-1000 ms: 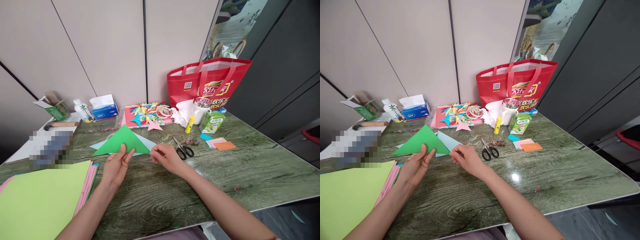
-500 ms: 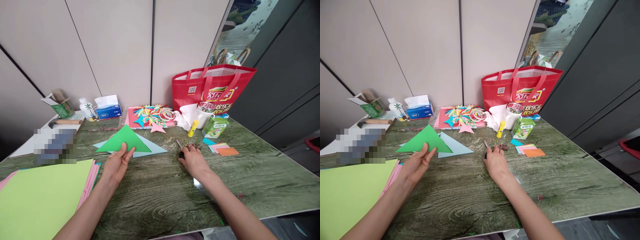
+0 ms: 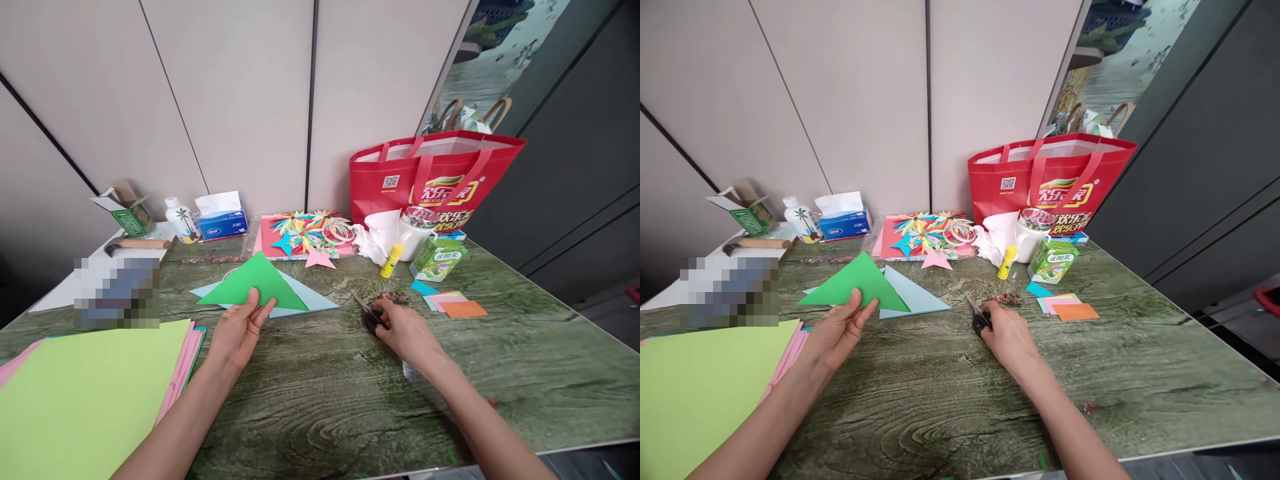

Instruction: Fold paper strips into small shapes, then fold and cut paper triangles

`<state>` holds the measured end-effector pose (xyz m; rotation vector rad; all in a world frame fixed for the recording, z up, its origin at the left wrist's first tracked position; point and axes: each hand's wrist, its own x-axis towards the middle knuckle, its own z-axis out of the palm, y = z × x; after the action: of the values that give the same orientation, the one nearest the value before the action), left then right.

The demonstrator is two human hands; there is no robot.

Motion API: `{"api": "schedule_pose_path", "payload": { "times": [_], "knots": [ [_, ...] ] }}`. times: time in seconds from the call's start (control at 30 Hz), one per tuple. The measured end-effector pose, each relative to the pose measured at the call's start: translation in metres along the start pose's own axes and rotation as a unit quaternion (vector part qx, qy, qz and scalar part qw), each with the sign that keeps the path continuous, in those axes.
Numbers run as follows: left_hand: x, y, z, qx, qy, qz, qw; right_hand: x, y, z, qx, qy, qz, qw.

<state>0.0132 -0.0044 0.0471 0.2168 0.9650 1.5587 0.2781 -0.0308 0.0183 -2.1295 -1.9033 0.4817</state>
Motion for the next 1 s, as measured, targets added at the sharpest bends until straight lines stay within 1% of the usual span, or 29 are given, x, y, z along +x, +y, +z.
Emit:
{"api": "schedule_pose_path", "payload": {
  "times": [0.03, 0.07, 0.1, 0.13, 0.17, 0.2, 0.23, 0.27, 0.3, 0.4, 0.47, 0.53, 0.6, 0.67, 0.77, 0.83, 0.9, 1.0],
  "knots": [
    [0.0, 0.0, 0.0, 0.002, 0.0, -0.001, 1.0, 0.0, -0.001, 0.0, 0.078, -0.004, -0.022, 0.997],
    [0.0, 0.0, 0.0, 0.004, -0.002, -0.003, 1.0, -0.001, -0.003, 0.0, 0.174, -0.016, -0.046, 0.984],
    [0.0, 0.0, -0.001, 0.005, -0.003, -0.004, 1.0, -0.001, -0.007, 0.0, 0.282, -0.033, -0.07, 0.956],
    [0.0, -0.001, -0.001, 0.006, -0.004, -0.005, 1.0, -0.002, -0.013, 0.0, 0.38, -0.064, -0.086, 0.919],
    [0.0, -0.001, -0.002, 0.006, -0.004, -0.006, 1.0, -0.003, -0.02, 0.0, 0.455, -0.09, -0.097, 0.881],
    [0.0, -0.001, -0.002, 0.005, -0.005, -0.007, 1.0, -0.003, -0.027, 0.001, 0.507, -0.105, -0.102, 0.85],
    [0.001, -0.001, -0.002, 0.003, -0.004, -0.006, 1.0, -0.003, -0.035, 0.001, 0.541, -0.112, -0.1, 0.827],
    [0.001, -0.001, -0.002, 0.001, -0.004, -0.005, 1.0, -0.002, -0.042, 0.003, 0.565, -0.108, -0.092, 0.813],
    [0.001, -0.002, -0.003, 0.001, -0.003, -0.004, 1.0, -0.001, -0.049, 0.005, 0.575, -0.092, -0.08, 0.809],
    [0.0, -0.003, -0.002, 0.008, 0.0, -0.003, 1.0, 0.003, -0.066, 0.014, 0.57, -0.04, -0.067, 0.818],
    [-0.001, -0.005, -0.002, 0.014, -0.006, -0.003, 1.0, 0.004, -0.074, 0.02, 0.579, -0.037, -0.085, 0.81],
    [-0.003, -0.007, -0.003, 0.019, -0.018, -0.005, 1.0, 0.004, -0.081, 0.024, 0.592, -0.052, -0.088, 0.799],
    [-0.004, -0.009, -0.003, 0.023, -0.028, -0.011, 0.999, 0.003, -0.088, 0.027, 0.583, -0.054, -0.076, 0.807],
    [-0.005, -0.009, -0.003, 0.021, -0.033, -0.015, 0.999, 0.002, -0.094, 0.029, 0.582, -0.036, -0.07, 0.809],
    [-0.005, -0.009, -0.003, 0.029, -0.038, -0.022, 0.999, 0.0, -0.098, 0.029, 0.589, -0.012, -0.071, 0.805],
    [-0.006, -0.008, -0.003, 0.042, -0.047, -0.032, 0.997, -0.002, -0.098, 0.03, 0.588, -0.008, -0.074, 0.805],
    [-0.007, -0.007, -0.003, 0.048, -0.053, -0.036, 0.997, -0.003, -0.097, 0.031, 0.579, -0.004, -0.078, 0.811],
    [-0.008, -0.008, -0.004, 0.045, -0.048, -0.031, 0.997, -0.004, -0.096, 0.033, 0.552, 0.011, -0.091, 0.829]
  ]
}}
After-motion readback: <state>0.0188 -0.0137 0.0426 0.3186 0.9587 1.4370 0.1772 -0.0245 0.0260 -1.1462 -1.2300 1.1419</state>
